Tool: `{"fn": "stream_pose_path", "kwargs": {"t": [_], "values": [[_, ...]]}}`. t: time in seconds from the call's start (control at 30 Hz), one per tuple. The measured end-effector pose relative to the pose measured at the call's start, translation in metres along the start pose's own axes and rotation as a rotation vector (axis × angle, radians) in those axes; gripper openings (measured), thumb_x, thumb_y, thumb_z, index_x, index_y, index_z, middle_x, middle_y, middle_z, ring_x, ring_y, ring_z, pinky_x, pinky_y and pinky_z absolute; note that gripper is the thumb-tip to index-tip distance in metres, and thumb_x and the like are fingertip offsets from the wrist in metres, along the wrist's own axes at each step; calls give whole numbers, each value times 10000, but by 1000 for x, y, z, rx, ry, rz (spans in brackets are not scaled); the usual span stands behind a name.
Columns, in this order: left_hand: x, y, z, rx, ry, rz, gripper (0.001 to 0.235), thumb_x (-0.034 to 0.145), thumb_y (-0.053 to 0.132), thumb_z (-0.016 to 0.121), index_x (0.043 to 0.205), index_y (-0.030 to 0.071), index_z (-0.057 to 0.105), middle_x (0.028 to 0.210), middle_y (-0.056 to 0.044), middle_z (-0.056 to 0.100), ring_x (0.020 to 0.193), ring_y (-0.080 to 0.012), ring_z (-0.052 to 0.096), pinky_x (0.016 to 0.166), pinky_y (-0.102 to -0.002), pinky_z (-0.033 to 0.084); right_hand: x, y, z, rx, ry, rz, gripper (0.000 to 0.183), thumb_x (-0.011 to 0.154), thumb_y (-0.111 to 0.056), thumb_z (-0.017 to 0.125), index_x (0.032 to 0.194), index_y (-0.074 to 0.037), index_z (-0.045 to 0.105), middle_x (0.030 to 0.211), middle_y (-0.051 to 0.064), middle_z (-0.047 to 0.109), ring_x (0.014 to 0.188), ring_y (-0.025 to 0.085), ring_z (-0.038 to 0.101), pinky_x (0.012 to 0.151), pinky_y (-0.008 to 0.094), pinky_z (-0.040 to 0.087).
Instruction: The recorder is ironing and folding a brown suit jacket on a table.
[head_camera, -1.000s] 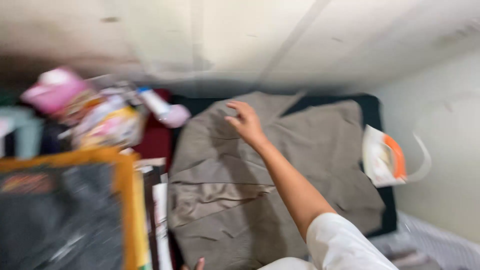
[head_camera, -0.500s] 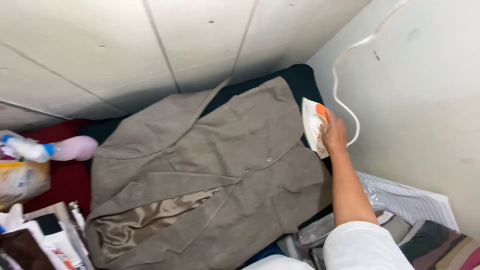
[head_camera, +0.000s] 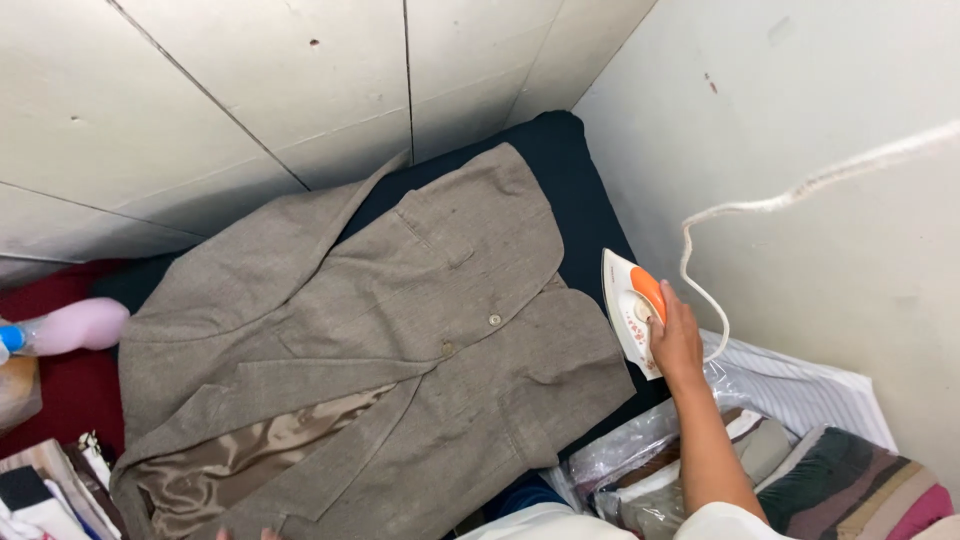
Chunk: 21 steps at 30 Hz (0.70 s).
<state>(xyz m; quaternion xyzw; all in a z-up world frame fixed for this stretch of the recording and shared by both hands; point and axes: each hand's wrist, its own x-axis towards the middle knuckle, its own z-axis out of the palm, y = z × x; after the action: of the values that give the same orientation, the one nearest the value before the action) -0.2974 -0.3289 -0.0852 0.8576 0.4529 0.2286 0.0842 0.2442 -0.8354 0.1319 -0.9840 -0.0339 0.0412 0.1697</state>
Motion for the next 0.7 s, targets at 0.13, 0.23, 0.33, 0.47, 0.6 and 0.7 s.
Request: {"fn": "stream_pose_path", "kwargs": {"t": [0.13,0.23,0.33,0.47,0.6,0.7], "values": [[108,132,-60,-132,-281,-119,561,1004,171,600,1523,-15,497,1510,-307,421,1334,-401,484,1130,-516,423,-3,-21,19,-171,372,-362,431,873,-97,670,1299,-64,618,1258,208,616,1139,412,592,1001,506,470],[192,144,-36,-57,-178,143,545,997,44,617,1526,-2,499,1500,-241,499,1429,-422,482,1254,-563,332,6,-22,79,86,22,-382,268,960,-14,578,1208,-67,663,1210,156,666,1143,352,671,1026,440,535],[248,93,12,-10,-197,117,534,1012,19,606,1524,-26,456,1536,-244,452,1440,-442,432,1287,-534,292,38,-45,134,50,-96,-193,324,937,-87,650,1255,-31,658,1224,235,650,1120,431,637,967,483,521],[291,54,47,72,-236,-112,546,999,37,618,1510,-63,457,1620,-283,421,1432,-522,385,1182,-544,301,70,-77,146,-5,-224,116,529,797,-253,798,1242,-32,618,1234,255,601,1118,441,603,932,487,508],[326,44,48,130,-400,-386,779,830,152,773,1521,-1,445,1469,-299,489,1308,-542,408,1069,-551,339,93,-64,160,-180,-473,204,497,815,-413,797,1202,-121,688,1217,164,672,1219,367,574,1008,496,462],[336,22,53,121,-500,-467,655,847,239,843,1412,20,592,1306,-293,636,1241,-494,551,1060,-541,428,93,-65,154,-262,-394,118,401,805,-378,795,1123,-141,737,1162,99,687,1206,332,549,990,496,438]]}}
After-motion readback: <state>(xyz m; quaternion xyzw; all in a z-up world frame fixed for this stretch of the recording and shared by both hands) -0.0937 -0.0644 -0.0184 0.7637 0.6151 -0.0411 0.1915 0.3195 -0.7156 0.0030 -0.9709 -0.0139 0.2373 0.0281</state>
